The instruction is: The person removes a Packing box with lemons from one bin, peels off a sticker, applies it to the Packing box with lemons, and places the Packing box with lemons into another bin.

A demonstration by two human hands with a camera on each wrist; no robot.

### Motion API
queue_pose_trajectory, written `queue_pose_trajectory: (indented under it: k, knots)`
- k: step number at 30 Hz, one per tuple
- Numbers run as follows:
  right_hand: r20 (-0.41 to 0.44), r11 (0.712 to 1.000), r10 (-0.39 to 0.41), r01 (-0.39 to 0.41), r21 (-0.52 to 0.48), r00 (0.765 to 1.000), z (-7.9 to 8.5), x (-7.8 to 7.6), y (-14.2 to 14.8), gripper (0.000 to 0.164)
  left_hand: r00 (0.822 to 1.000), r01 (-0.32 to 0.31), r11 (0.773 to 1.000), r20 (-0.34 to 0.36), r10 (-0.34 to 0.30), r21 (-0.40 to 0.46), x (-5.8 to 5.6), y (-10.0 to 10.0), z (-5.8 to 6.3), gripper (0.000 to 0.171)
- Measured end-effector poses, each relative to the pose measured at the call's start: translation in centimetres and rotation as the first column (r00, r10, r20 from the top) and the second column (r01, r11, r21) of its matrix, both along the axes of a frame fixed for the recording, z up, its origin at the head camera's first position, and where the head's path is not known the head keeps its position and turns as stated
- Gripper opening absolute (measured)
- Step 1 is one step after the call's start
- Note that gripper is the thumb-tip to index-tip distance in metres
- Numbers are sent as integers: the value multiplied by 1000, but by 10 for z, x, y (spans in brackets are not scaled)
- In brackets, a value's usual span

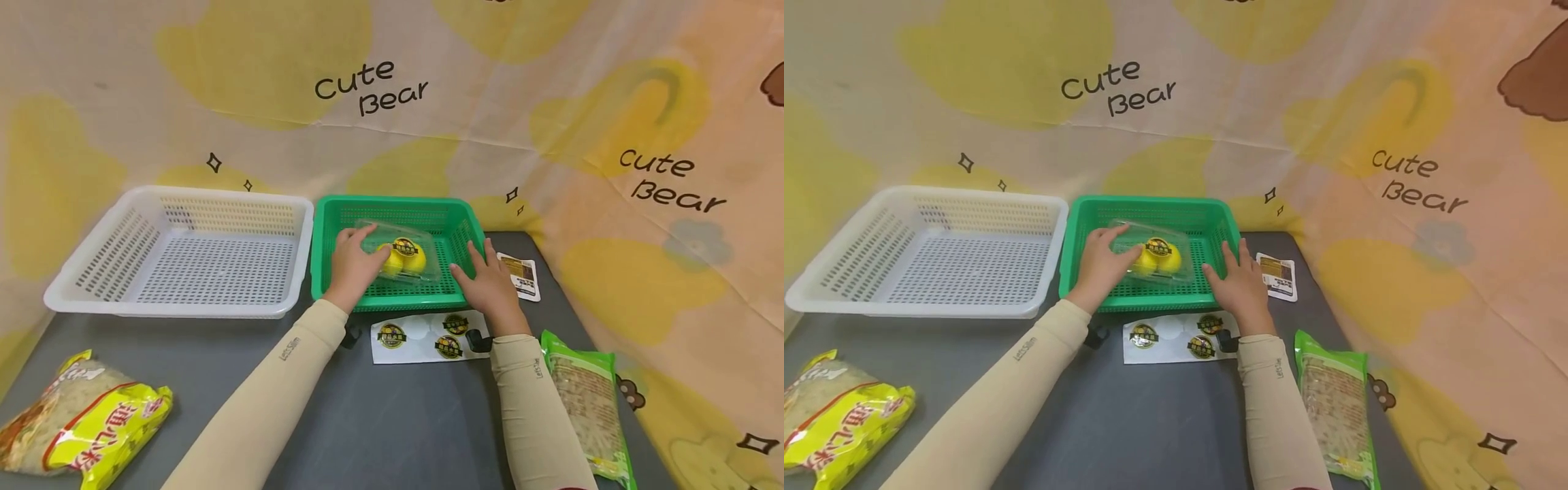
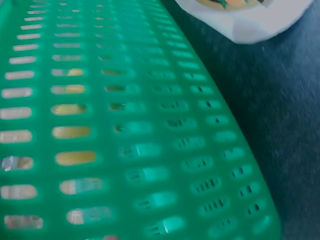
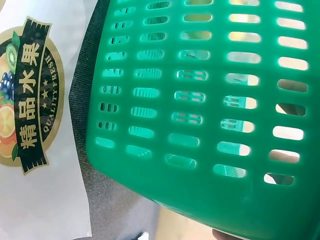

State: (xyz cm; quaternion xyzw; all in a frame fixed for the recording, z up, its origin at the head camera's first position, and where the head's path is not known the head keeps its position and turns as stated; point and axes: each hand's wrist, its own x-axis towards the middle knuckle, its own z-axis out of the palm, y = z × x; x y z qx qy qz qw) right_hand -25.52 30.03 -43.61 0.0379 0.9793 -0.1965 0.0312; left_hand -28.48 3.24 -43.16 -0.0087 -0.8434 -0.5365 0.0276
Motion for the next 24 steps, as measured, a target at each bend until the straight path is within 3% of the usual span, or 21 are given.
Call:
queue_pose_trajectory:
  k: [9, 24]
  knots:
    - [3, 1000, 4, -4, 10, 1000, 1, -1, 2, 79, 998, 43, 998, 39, -41, -48, -8, 2, -5, 68]
    - [-1, 1000, 5, -5, -2, 1000, 0, 0, 0, 79, 986, 44, 983, 165, -14, -176, -10, 5, -6, 68]
